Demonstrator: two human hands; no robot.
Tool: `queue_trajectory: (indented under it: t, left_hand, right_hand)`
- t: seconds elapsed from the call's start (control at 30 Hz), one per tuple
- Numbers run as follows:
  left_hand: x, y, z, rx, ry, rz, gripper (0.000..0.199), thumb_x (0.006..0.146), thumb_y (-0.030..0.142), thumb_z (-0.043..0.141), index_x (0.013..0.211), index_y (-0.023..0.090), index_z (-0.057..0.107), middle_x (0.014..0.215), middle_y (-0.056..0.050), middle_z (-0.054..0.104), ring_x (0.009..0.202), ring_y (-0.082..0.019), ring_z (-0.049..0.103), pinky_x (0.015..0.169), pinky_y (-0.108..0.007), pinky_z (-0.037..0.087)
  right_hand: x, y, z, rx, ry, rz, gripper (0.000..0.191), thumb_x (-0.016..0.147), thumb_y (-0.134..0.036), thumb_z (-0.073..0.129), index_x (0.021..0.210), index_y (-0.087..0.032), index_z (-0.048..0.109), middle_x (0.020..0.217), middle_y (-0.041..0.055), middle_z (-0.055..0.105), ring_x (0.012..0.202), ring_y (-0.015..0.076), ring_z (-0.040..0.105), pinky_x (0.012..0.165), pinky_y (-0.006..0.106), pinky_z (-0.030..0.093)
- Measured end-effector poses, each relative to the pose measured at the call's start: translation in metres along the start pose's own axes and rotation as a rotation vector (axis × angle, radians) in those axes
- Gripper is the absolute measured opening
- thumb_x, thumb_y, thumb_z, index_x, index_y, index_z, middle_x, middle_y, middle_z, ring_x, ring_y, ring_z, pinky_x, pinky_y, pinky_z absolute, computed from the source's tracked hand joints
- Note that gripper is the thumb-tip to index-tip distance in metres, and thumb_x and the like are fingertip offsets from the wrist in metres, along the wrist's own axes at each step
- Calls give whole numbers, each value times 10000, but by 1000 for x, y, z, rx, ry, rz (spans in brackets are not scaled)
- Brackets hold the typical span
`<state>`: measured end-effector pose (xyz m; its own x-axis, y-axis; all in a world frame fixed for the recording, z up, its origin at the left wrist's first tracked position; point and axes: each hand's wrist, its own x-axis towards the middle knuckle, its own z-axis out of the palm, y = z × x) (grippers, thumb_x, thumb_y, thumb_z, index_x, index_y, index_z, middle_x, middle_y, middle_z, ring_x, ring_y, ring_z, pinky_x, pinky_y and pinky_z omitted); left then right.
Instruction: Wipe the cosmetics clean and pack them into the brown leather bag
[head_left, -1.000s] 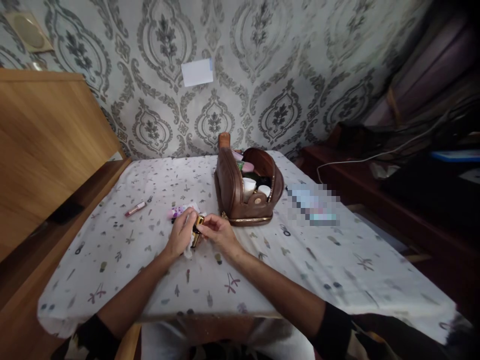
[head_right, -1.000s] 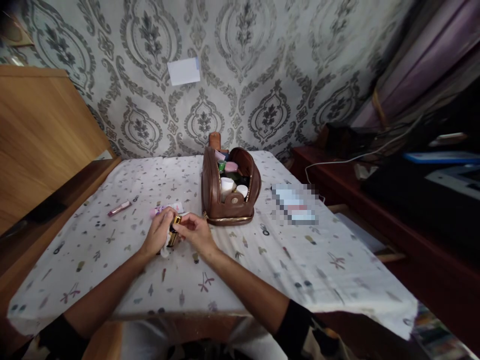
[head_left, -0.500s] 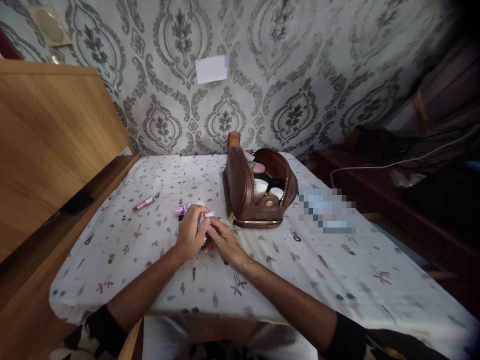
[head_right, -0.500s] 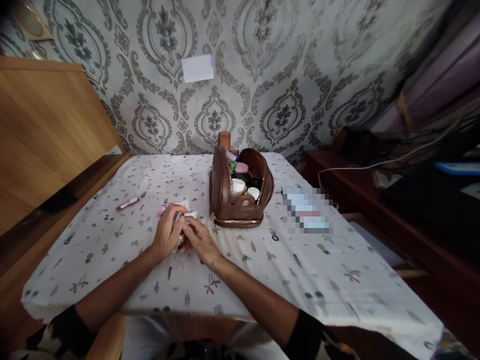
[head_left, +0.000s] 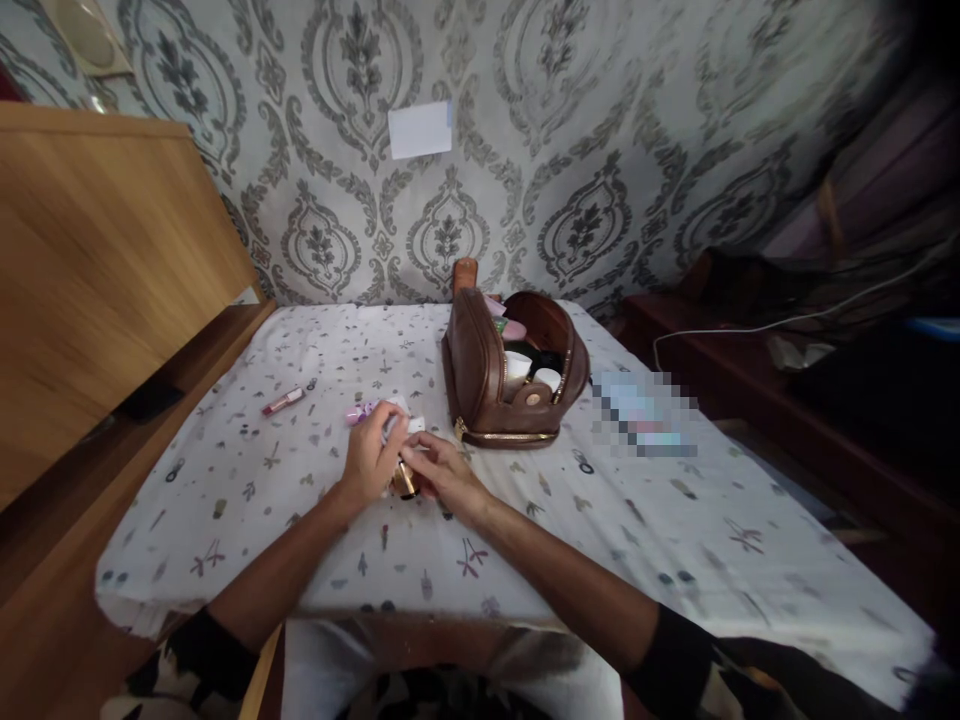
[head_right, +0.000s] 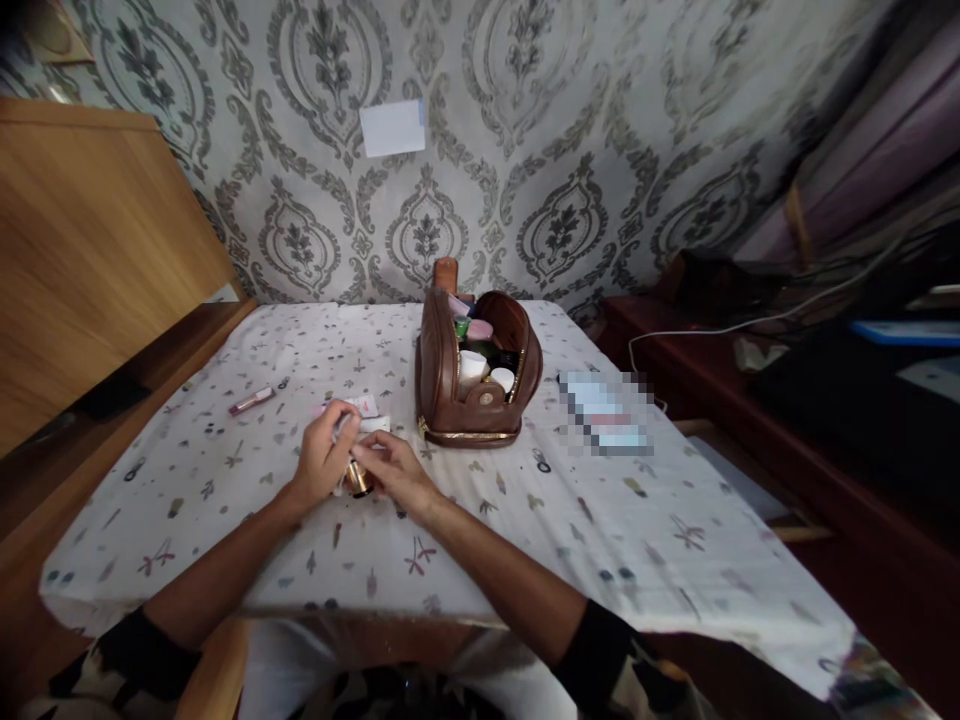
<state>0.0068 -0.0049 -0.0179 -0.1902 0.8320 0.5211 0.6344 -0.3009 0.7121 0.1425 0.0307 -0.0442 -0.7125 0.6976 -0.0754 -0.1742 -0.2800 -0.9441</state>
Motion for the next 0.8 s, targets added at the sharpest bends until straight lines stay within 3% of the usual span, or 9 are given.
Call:
queue_trajectory:
  t: [0.13,0.27,0.37,0.47,0.67,0.8]
  left_hand:
    - [7,-3,-5,-168,80,-214,322,947,462,469,741,214,484,581,45,485,559,-123,462,592,-247,391]
    - [10,-8,-5,-326,118,-335,416,956,562,425,748,210,506,553,42,484,495,-118,419,518,-246,359]
    - [8,-6,-6,-338,71,-229,422,966,558,413,781,201,541,662,15,544,587,-125,488,591,-248,409]
    - [5,-1,-8,-189,-19,-85,342,946,497,481,806,197,564,712,15,554,677,-135,521,676,-250,426]
    - [6,-5,-10,-115,81,-156,410,945,510,448,675,203,482,589,36,441,577,-124,434,582,-247,376]
    - [8,-8,-9,-133,99,-165,474,934,569,443,666,189,531,597,18,493,585,-129,479,595,-245,416]
  right_hand:
    - [-3,-2,2,-35,-116,64,575,565,-467,909,904,-221,516,696,-56,677,593,119,626,446,171,353]
    - [-4,-1,2,38,-126,67,485,641,-470,877,920,-197,590,766,-15,701,681,150,678,488,195,443]
    - [-4,-2,0,188,-132,44,499,672,-487,863,1010,-174,670,871,19,711,769,169,702,568,235,526]
    - [-3,-2,-2,292,-174,46,531,683,-491,862,1046,-146,685,874,33,712,779,164,707,617,251,559]
    - [-4,-6,0,247,-161,98,695,568,-551,906,1073,-181,605,816,3,735,706,163,718,521,206,507]
    - [-6,-9,2,105,-172,148,629,559,-552,904,955,-173,596,826,4,730,703,134,695,508,171,448]
